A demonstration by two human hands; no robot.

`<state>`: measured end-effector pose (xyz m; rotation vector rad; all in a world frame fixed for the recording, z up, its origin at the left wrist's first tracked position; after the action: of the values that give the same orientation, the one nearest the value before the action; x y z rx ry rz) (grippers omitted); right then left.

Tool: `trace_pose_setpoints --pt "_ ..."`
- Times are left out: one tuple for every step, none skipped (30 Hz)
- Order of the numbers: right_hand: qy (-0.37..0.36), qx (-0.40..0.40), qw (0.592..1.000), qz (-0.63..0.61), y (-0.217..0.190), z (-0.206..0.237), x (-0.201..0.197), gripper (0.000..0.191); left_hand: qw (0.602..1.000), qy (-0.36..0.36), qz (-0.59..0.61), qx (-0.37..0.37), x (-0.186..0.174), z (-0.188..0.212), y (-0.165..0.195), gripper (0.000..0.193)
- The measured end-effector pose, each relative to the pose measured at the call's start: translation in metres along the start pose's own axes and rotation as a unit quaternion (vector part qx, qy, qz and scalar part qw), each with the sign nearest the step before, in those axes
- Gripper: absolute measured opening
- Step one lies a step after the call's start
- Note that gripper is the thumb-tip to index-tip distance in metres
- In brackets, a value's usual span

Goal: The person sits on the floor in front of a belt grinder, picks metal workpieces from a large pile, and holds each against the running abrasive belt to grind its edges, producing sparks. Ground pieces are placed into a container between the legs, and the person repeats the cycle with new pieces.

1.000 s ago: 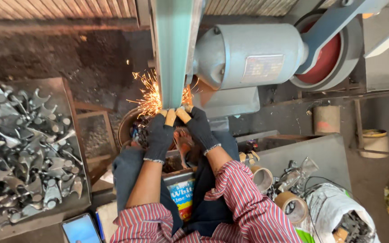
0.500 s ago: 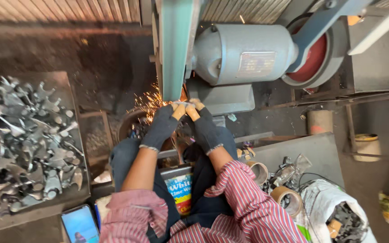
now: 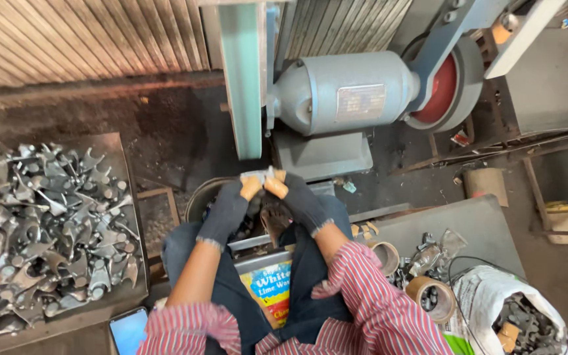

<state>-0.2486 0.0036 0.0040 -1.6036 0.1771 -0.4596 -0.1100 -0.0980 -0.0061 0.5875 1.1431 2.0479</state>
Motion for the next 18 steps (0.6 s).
trace_pose_setpoints --pt "0.038 0.03 0.999 0.0 0.002 -0.008 0.003 0.034 1.0 0.012 0.008 0.017 -0.001 -0.006 0.005 0.032" --pt "0.052 0.027 0.998 -0.004 0.003 -0.017 0.01 0.032 0.999 0.035 0.018 0.015 -0.002 -0.011 0.007 0.031" --pt "0.066 0.021 0.998 -0.006 0.004 -0.026 0.015 0.03 0.998 0.057 0.028 0.015 -0.003 -0.016 0.008 0.03" --pt "0.078 0.015 0.997 -0.008 0.006 -0.033 0.017 0.029 0.996 0.082 0.039 0.017 -0.003 -0.022 0.007 0.028" --pt "0.075 0.005 0.997 0.03 0.008 -0.038 0.017 0.028 0.987 0.145 -0.021 0.066 -0.004 -0.026 0.008 0.027" --pt "0.073 -0.005 0.995 0.068 0.01 -0.04 0.017 0.028 0.969 0.206 -0.082 0.113 -0.002 -0.029 0.009 0.026" --pt "0.072 -0.011 0.992 0.105 0.014 -0.04 0.014 0.029 0.942 0.261 -0.144 0.154 0.001 -0.03 0.007 0.025" --pt "0.082 0.008 0.993 0.082 0.02 -0.039 0.011 0.03 0.936 0.278 -0.146 0.162 0.004 -0.033 0.002 0.025" --pt "0.091 0.024 0.994 0.059 0.025 -0.04 0.007 0.031 0.928 0.296 -0.147 0.172 0.008 -0.037 -0.001 0.026" --pt "0.101 0.039 0.993 0.037 0.028 -0.039 0.002 0.032 0.92 0.313 -0.149 0.183 0.012 -0.04 -0.002 0.026" --pt "0.096 0.034 0.994 0.041 0.03 -0.038 -0.002 0.033 0.93 0.301 -0.137 0.158 0.017 -0.044 -0.004 0.028" --pt "0.092 0.03 0.994 0.044 0.029 -0.038 -0.006 0.034 0.94 0.288 -0.127 0.131 0.021 -0.048 -0.004 0.029" --pt "0.086 0.023 0.995 0.048 0.026 -0.037 -0.008 0.035 0.948 0.277 -0.115 0.108 0.025 -0.049 -0.004 0.031" --pt "0.096 0.021 0.995 0.03 0.026 -0.034 -0.011 0.033 0.967 0.237 -0.062 0.07 0.029 -0.052 -0.007 0.035" --pt "0.1 0.014 0.995 0.007 0.023 -0.033 -0.013 0.033 0.979 0.201 -0.01 0.039 0.03 -0.053 -0.005 0.038" --pt "0.102 0.009 0.995 -0.018 0.02 -0.031 -0.01 0.033 0.978 0.193 -0.034 0.069 0.029 -0.049 0.004 0.039" --pt "0.113 0.002 0.992 0.054 0.015 -0.028 -0.01 0.036 0.977 0.186 -0.056 0.091 0.024 -0.042 0.012 0.041" --pt "0.125 -0.004 0.984 0.127 0.01 -0.022 -0.01 0.039 0.979 0.148 -0.103 0.096 0.015 -0.033 0.017 0.042"
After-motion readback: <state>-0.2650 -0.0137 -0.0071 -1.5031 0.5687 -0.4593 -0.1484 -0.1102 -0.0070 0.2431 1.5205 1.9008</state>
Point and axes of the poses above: each hand's wrist, its own z-axis away from the middle knuckle, its own x-axis out of the palm, y = z × x, the point moved 4 cm from there along -z, towards the middle knuckle, and after that the axes turned 15 degrees about -x, right-handed, at the moved point
